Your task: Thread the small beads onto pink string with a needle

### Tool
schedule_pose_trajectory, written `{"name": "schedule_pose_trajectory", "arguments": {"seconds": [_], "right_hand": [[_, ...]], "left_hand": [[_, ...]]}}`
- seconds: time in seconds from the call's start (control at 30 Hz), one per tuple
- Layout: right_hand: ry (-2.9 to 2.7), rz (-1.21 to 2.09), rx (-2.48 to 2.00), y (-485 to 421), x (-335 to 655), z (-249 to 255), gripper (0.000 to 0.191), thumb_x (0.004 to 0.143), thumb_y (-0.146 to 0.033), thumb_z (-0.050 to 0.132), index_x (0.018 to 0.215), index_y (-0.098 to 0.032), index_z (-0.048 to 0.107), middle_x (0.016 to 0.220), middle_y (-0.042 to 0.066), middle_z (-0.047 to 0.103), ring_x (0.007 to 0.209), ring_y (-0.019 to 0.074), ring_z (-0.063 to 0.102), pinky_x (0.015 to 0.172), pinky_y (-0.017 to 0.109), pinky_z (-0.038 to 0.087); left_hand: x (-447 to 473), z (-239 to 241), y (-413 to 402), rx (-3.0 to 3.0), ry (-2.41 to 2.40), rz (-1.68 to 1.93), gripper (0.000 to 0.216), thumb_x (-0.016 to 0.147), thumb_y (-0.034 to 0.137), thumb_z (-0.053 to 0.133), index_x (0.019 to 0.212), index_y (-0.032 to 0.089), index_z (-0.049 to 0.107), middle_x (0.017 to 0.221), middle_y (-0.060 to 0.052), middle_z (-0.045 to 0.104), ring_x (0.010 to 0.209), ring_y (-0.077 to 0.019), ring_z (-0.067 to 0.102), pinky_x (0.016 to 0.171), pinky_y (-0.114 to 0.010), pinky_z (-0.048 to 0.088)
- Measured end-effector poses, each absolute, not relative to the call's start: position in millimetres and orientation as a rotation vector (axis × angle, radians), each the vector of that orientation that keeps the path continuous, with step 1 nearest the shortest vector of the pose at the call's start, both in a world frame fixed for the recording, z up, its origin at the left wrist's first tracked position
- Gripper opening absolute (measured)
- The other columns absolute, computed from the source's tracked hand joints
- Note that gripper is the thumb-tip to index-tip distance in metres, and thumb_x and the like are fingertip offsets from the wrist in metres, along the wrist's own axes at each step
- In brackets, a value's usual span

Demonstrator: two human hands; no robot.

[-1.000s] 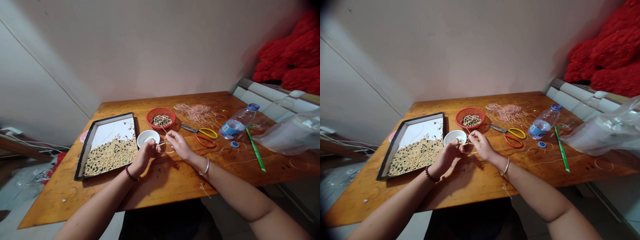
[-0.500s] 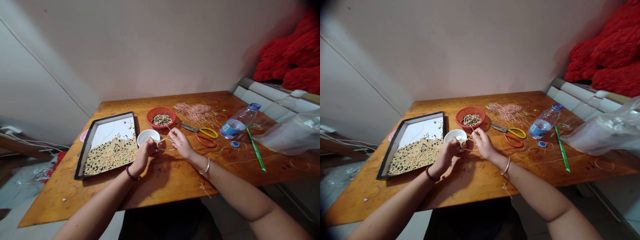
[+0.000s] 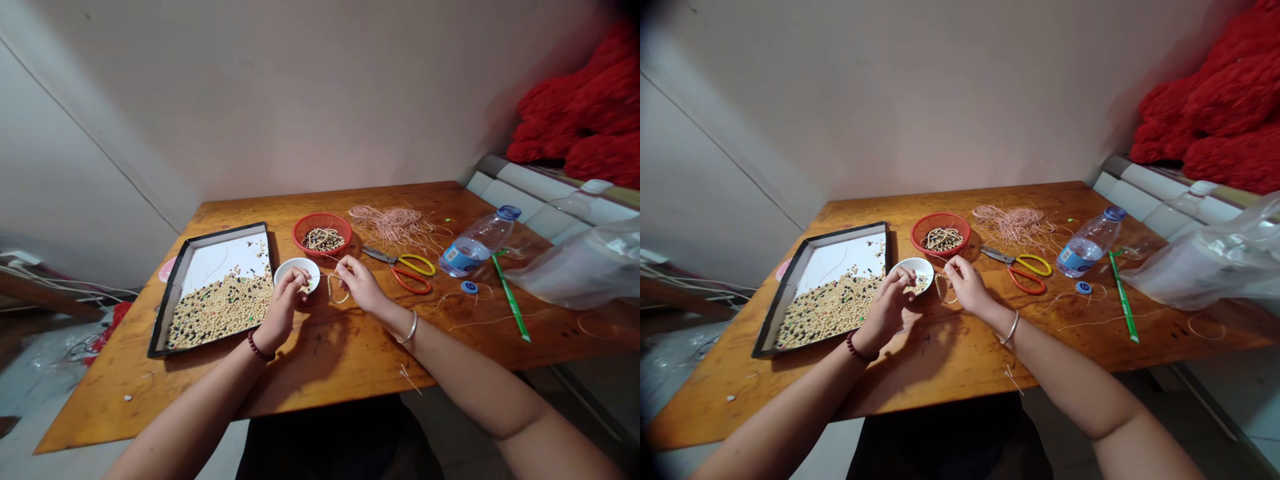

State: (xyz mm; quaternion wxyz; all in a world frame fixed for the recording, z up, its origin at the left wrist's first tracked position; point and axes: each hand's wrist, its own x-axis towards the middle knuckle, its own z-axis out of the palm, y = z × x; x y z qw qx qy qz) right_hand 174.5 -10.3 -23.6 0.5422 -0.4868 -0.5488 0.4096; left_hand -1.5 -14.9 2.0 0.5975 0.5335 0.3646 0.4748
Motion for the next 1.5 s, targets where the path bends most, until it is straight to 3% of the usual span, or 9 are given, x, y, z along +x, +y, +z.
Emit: {"name": "schedule_pose_trajectory", "arguments": {"seconds": [0.1, 0.2, 0.3, 0.4, 0.5, 0.63, 0.97, 1.3, 1.5], "right_hand": [[-1.249, 1.029, -1.114, -7, 172, -22, 0.028, 0.079, -0.043, 0.059, 0.067, -0.018, 0.051, 0.066, -0.002, 0.051, 0.063, 0.0114, 0.048, 0.062, 0.025, 0.039], [-1.14, 1.238, -1.084, -11, 172, -16, 0.028, 0.073, -0.042, 0.067, 0.069, -0.017, 0.056, 0.062, -0.004, 0.049, 0.057, 0.0082, 0.043, 0.052, 0.021, 0.033], [-0.934, 1.608, -0.919, -17, 176, -8, 0.021, 0.076, -0.036, 0.068, 0.079, -0.017, 0.059, 0.062, -0.006, 0.051, 0.046, 0.0043, 0.032, 0.042, 0.019, 0.022], [-0.724, 1.915, -0.679, -20, 181, -1, 0.013, 0.082, -0.03, 0.062, 0.082, -0.017, 0.062, 0.077, -0.004, 0.061, 0.041, 0.0018, 0.023, 0.039, 0.018, 0.022], [-0.627, 2.056, -0.532, -20, 184, 0, 0.012, 0.085, -0.027, 0.059, 0.082, -0.017, 0.063, 0.077, -0.004, 0.063, 0.04, 0.0018, 0.025, 0.039, 0.017, 0.026], [-0.662, 2.015, -0.499, -21, 185, -2, 0.009, 0.082, -0.024, 0.065, 0.08, -0.015, 0.062, 0.072, -0.005, 0.059, 0.044, 0.0009, 0.032, 0.041, 0.014, 0.029], [-0.796, 1.81, -0.61, -23, 180, -3, 0.018, 0.074, -0.025, 0.074, 0.077, -0.015, 0.06, 0.065, -0.007, 0.053, 0.042, -0.0003, 0.02, 0.041, 0.014, 0.023], [-0.916, 1.717, -0.671, -23, 185, 2, 0.026, 0.072, -0.032, 0.076, 0.075, -0.017, 0.055, 0.063, -0.007, 0.048, 0.044, 0.0021, 0.02, 0.041, 0.018, 0.019], [-1.255, 1.437, -0.821, -21, 176, -10, 0.028, 0.083, -0.047, 0.061, 0.082, -0.019, 0.056, 0.064, -0.004, 0.048, 0.048, 0.0066, 0.033, 0.046, 0.021, 0.026]], "left_hand": [[-3, 7, -14, 1.156, 0.774, 1.057, 0.019, 0.082, 0.03, 0.058, 0.072, 0.017, 0.05, 0.11, -0.003, 0.054, 0.085, -0.0142, 0.048, 0.065, -0.021, 0.041], [-4, 10, -15, 0.996, 0.594, 0.911, 0.02, 0.083, 0.029, 0.06, 0.074, 0.017, 0.047, 0.12, -0.005, 0.054, 0.087, -0.0152, 0.052, 0.067, -0.024, 0.042], [-4, 9, -15, 0.905, 0.441, 0.785, 0.02, 0.085, 0.029, 0.061, 0.077, 0.017, 0.047, 0.105, -0.006, 0.058, 0.079, -0.0134, 0.053, 0.063, -0.023, 0.04], [-3, 5, -15, 0.913, 0.387, 0.758, 0.019, 0.086, 0.03, 0.06, 0.078, 0.016, 0.049, 0.084, -0.003, 0.054, 0.067, -0.01, 0.049, 0.061, -0.023, 0.037], [-2, 4, -15, 0.926, 0.398, 0.785, 0.021, 0.088, 0.031, 0.058, 0.077, 0.015, 0.05, 0.076, 0.0, 0.049, 0.063, -0.0086, 0.044, 0.061, -0.022, 0.036], [-2, 3, -14, 0.908, 0.46, 0.812, 0.023, 0.087, 0.032, 0.06, 0.076, 0.015, 0.05, 0.076, 0.0, 0.049, 0.062, -0.0073, 0.041, 0.06, -0.021, 0.036], [-4, 2, -10, 0.932, 0.543, 0.803, 0.029, 0.079, 0.036, 0.069, 0.069, 0.013, 0.055, 0.064, 0.003, 0.042, 0.056, -0.0059, 0.035, 0.054, -0.019, 0.033], [-6, 6, -11, 0.914, 0.557, 0.793, 0.029, 0.075, 0.031, 0.074, 0.065, 0.012, 0.054, 0.069, 0.001, 0.05, 0.065, -0.0088, 0.048, 0.065, -0.022, 0.043], [-7, 2, -4, 0.924, 0.562, 0.813, 0.036, 0.075, 0.04, 0.073, 0.066, 0.013, 0.051, 0.064, 0.004, 0.042, 0.053, -0.005, 0.034, 0.049, -0.016, 0.031]]}}
